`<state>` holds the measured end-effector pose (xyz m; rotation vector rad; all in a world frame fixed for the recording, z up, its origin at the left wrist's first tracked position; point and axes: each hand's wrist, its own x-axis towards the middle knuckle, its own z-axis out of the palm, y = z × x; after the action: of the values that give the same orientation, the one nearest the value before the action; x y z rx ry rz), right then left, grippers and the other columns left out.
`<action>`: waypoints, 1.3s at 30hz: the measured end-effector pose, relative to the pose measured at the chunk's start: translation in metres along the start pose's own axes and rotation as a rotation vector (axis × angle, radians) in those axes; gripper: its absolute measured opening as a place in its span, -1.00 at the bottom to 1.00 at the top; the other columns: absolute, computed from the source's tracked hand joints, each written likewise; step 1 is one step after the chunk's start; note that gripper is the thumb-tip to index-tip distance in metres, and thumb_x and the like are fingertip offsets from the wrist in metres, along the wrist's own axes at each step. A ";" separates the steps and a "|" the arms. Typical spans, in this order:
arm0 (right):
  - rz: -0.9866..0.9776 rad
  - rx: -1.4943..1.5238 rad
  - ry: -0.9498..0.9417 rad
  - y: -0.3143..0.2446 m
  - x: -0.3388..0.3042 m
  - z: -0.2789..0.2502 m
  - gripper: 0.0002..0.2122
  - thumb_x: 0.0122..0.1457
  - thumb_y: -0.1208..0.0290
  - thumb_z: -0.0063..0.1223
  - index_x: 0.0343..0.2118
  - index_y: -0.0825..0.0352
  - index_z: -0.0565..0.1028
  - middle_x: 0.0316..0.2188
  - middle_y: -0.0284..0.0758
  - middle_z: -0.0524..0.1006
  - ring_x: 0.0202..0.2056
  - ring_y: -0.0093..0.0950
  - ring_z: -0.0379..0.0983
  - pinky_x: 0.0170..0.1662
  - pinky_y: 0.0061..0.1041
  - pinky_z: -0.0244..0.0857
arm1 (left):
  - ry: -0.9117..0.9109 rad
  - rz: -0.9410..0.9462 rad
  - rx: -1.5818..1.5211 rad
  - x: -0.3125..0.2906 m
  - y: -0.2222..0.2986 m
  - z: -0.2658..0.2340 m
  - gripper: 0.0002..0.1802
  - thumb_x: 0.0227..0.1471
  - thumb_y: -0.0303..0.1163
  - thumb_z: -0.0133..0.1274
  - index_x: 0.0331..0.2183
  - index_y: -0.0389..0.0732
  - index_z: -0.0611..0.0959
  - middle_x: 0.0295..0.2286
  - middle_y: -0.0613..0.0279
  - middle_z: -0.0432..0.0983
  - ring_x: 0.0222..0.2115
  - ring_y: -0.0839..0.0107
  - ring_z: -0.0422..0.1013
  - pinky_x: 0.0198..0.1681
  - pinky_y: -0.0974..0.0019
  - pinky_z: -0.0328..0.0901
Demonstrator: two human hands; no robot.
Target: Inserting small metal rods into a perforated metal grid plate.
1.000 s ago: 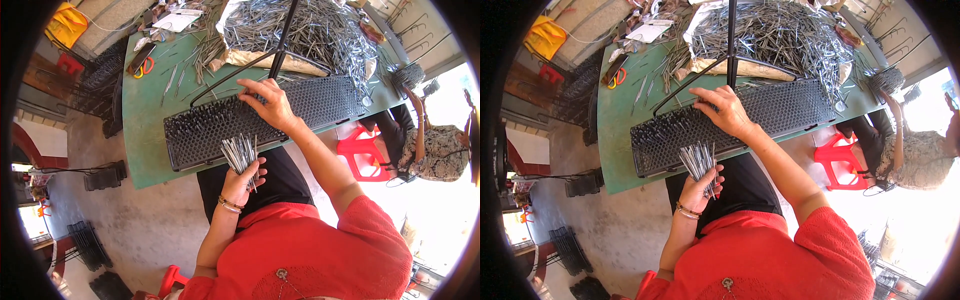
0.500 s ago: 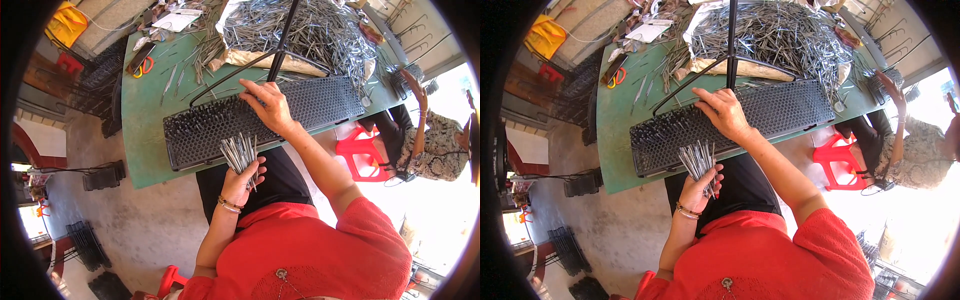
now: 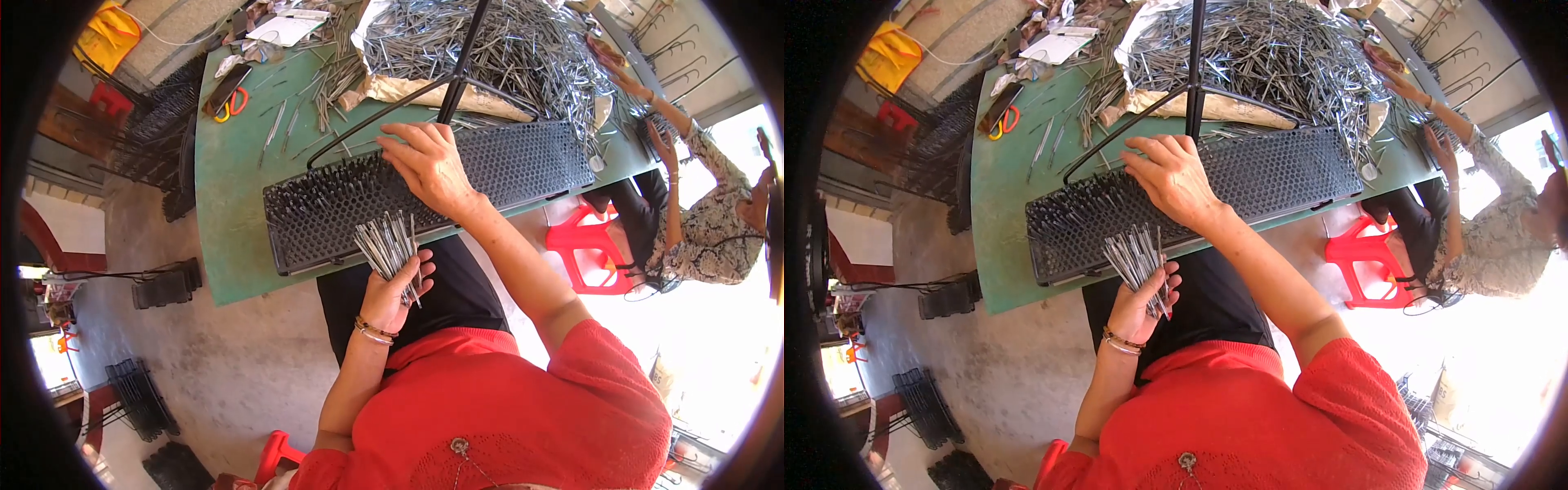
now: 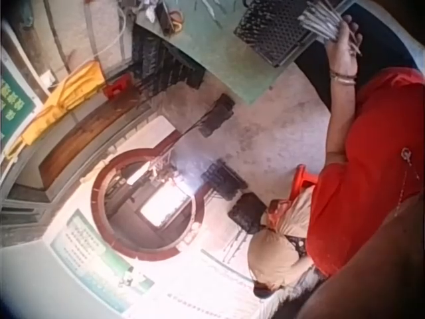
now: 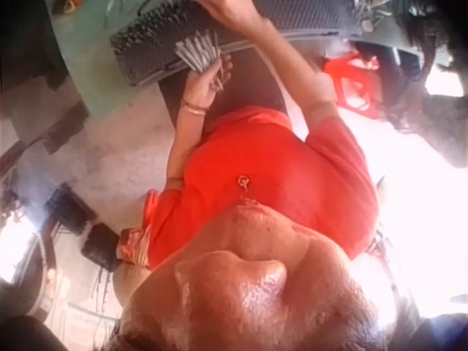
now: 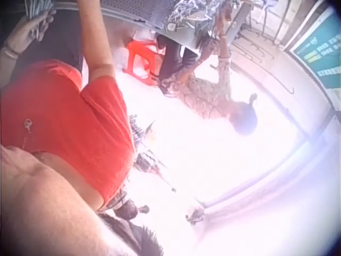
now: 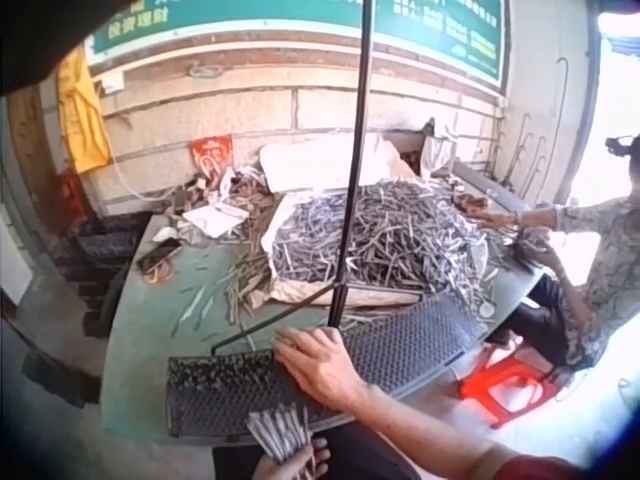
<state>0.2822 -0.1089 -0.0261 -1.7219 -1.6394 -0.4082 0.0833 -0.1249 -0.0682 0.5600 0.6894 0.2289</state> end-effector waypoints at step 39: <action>0.450 0.638 -0.092 0.007 0.001 -0.013 -0.85 0.09 0.47 0.14 -0.29 0.39 0.53 -0.42 -0.37 0.57 -0.35 -0.64 0.48 -0.26 -0.63 0.36 | -0.002 0.019 -0.023 -0.003 0.005 0.008 -0.69 0.08 -0.41 0.01 -0.10 -0.26 0.46 -0.23 0.06 0.51 -0.24 0.34 0.47 -0.23 0.20 0.46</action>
<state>0.2922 -0.1166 -0.0187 -1.5466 -1.1996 0.3784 0.0860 -0.1256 -0.0586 0.5447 0.6787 0.2535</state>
